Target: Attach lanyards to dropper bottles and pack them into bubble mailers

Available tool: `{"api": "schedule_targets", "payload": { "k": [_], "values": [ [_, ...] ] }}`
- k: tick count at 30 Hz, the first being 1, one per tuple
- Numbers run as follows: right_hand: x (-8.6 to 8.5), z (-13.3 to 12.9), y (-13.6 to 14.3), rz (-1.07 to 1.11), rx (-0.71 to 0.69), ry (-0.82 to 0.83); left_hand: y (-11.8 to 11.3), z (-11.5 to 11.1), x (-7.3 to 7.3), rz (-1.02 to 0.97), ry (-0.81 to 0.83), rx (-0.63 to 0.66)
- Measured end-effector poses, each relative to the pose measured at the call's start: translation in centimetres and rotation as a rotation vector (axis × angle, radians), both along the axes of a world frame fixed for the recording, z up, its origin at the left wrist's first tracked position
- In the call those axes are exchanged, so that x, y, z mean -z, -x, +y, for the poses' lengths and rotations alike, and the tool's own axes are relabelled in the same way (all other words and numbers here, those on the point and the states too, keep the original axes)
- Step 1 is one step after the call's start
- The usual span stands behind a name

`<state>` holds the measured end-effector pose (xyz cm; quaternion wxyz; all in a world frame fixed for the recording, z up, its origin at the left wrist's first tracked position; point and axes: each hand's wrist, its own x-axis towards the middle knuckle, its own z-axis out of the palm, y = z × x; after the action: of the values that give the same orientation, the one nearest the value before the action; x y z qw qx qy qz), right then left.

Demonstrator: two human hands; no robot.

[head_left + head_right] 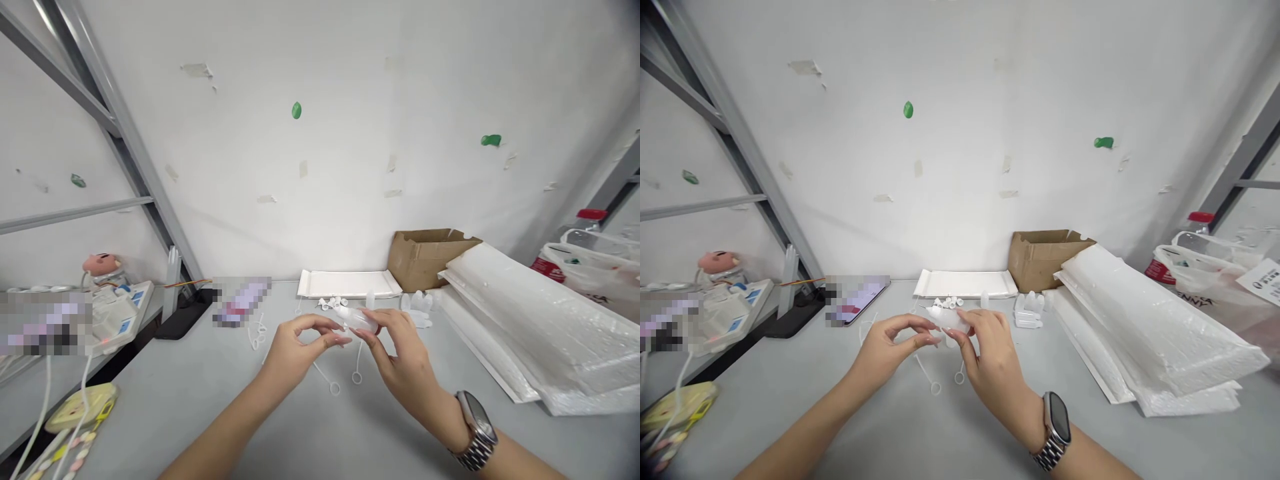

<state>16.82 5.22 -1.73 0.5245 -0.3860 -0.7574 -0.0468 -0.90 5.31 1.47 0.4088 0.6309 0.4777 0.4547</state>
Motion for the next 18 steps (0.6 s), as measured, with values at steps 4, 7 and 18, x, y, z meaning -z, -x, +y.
{"api": "schedule_targets", "payload": {
  "k": [4, 7, 18],
  "values": [
    [0.0, -0.2, 0.2, -0.003, -0.023, 0.053, 0.1, 0.0, 0.2, -0.004, -0.017, 0.030],
    [0.1, -0.2, 0.3, -0.006, -0.029, 0.062, 0.0, -0.2, 0.0, 0.065, -0.005, 0.105],
    [0.0, 0.4, 0.1, -0.106, 0.041, -0.112, 1.1, -0.3, -1.0, -0.225, 0.073, 0.328]
  ]
}}
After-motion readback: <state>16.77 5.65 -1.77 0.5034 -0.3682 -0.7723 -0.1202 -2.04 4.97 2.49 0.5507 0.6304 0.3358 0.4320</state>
